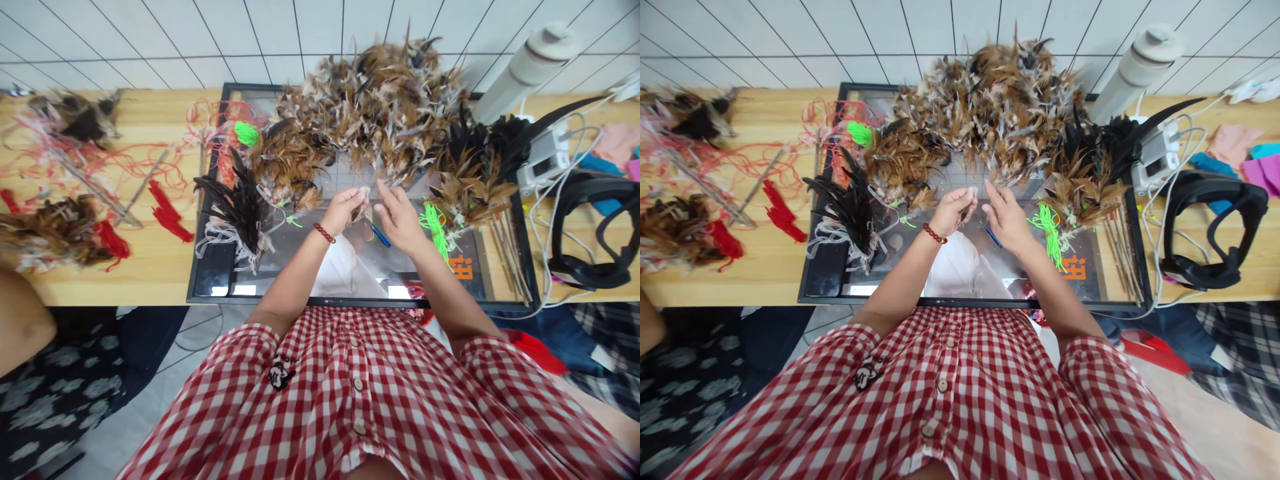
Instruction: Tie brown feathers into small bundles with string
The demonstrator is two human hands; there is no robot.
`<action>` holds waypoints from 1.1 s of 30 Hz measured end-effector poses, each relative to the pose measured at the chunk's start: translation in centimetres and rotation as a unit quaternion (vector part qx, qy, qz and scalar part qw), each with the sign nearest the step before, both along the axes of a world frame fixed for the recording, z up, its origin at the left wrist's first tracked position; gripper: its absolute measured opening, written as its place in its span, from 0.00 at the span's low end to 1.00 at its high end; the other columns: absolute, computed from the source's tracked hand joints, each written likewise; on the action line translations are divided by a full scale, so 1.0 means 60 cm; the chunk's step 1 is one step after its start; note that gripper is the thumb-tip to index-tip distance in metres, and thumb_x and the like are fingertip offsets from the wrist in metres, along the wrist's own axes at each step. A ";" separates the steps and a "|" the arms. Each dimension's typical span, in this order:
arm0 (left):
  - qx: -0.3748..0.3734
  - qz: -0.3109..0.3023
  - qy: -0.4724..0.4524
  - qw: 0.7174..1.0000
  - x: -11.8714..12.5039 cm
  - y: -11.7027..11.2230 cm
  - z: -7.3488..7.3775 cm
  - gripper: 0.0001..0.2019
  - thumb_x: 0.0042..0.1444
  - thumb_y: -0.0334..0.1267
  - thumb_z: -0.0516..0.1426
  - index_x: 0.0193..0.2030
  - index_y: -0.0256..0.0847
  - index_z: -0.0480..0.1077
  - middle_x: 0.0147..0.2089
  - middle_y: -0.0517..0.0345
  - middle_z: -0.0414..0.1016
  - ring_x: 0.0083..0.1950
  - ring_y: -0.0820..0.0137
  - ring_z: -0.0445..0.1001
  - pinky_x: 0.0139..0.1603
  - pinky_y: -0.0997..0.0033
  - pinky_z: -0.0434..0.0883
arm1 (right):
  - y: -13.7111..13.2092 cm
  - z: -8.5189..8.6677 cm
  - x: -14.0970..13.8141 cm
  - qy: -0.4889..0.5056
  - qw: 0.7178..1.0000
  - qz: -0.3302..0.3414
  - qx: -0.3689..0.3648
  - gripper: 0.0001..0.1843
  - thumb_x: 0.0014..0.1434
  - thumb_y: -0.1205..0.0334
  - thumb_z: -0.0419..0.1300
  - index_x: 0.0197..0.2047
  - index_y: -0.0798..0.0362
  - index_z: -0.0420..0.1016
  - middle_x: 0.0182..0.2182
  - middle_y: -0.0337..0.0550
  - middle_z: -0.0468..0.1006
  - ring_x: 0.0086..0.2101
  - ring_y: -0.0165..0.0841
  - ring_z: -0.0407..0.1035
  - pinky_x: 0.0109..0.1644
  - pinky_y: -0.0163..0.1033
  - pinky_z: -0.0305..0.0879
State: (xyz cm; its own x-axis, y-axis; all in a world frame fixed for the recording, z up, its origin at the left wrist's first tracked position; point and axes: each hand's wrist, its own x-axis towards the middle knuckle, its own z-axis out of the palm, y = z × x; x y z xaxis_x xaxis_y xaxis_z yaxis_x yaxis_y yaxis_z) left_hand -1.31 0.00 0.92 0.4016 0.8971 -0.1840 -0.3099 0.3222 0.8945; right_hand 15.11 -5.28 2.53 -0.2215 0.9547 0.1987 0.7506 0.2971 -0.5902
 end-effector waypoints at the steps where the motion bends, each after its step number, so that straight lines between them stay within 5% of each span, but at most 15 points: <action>1: -0.007 -0.012 -0.008 1.000 0.000 -0.002 0.003 0.19 0.57 0.50 0.66 0.26 0.38 0.69 0.21 0.64 0.65 0.20 0.80 0.60 0.22 0.76 0.57 | 0.006 -0.001 -0.001 0.029 0.999 0.010 0.013 0.33 0.72 0.46 0.44 0.75 0.47 0.57 0.57 0.54 0.69 0.57 0.46 0.67 0.64 0.56 0.66; 6: -0.034 -0.034 -0.018 0.999 -0.001 -0.009 0.012 0.22 0.56 0.53 0.66 0.26 0.39 0.64 0.18 0.67 0.60 0.17 0.82 0.56 0.18 0.78 0.52 | 0.029 -0.019 -0.006 0.136 0.987 0.081 0.020 0.35 0.71 0.37 0.44 0.73 0.44 0.62 0.56 0.51 0.71 0.57 0.42 0.67 0.67 0.57 0.63; 10: -0.035 -0.041 -0.012 0.998 0.001 -0.011 0.013 0.22 0.58 0.53 0.65 0.26 0.38 0.64 0.16 0.70 0.57 0.15 0.83 0.51 0.16 0.80 0.49 | 0.043 -0.034 0.006 0.223 0.970 0.098 -0.003 0.35 0.68 0.34 0.47 0.71 0.39 0.65 0.65 0.47 0.68 0.66 0.43 0.61 0.73 0.56 0.56; 18: -0.046 -0.050 -0.016 0.998 0.000 -0.011 0.017 0.20 0.61 0.48 0.63 0.26 0.38 0.63 0.17 0.69 0.57 0.15 0.83 0.51 0.17 0.83 0.50 | 0.046 -0.026 0.018 0.211 0.967 0.138 -0.024 0.33 0.68 0.34 0.50 0.70 0.37 0.67 0.71 0.42 0.65 0.70 0.41 0.57 0.76 0.56 0.51; 24: -0.049 -0.084 -0.028 0.995 -0.005 -0.012 0.018 0.18 0.59 0.45 0.64 0.27 0.36 0.65 0.19 0.68 0.60 0.16 0.85 0.52 0.17 0.83 0.51 | 0.064 -0.017 0.023 0.247 0.965 0.085 -0.024 0.30 0.64 0.33 0.56 0.59 0.41 0.80 0.48 0.45 0.81 0.52 0.40 0.73 0.63 0.54 0.68; 29: -0.045 -0.099 -0.049 0.993 -0.007 -0.012 0.014 0.19 0.54 0.47 0.67 0.27 0.37 0.65 0.18 0.69 0.58 0.16 0.84 0.51 0.17 0.82 0.50 | 0.062 -0.023 -0.006 0.346 0.936 0.045 -0.041 0.24 0.56 0.34 0.66 0.42 0.45 0.86 0.33 0.41 0.80 0.39 0.36 0.74 0.50 0.46 0.71; 33: -0.013 -0.111 -0.050 0.992 -0.009 -0.010 0.009 0.18 0.50 0.48 0.68 0.30 0.37 0.69 0.21 0.65 0.65 0.17 0.82 0.56 0.17 0.80 0.52 | 0.075 -0.032 -0.014 0.419 0.907 -0.009 -0.040 0.26 0.49 0.32 0.70 0.30 0.48 0.82 0.27 0.39 0.77 0.32 0.33 0.71 0.43 0.42 0.71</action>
State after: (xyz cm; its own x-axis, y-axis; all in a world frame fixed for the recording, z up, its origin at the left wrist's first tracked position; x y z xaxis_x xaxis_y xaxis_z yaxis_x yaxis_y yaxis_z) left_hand -1.87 -0.61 1.45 0.6066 0.7797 -0.1554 -0.3158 0.4157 0.8529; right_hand 14.27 -0.79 0.59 -0.0099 0.9756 0.2195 0.0327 0.2197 -0.9750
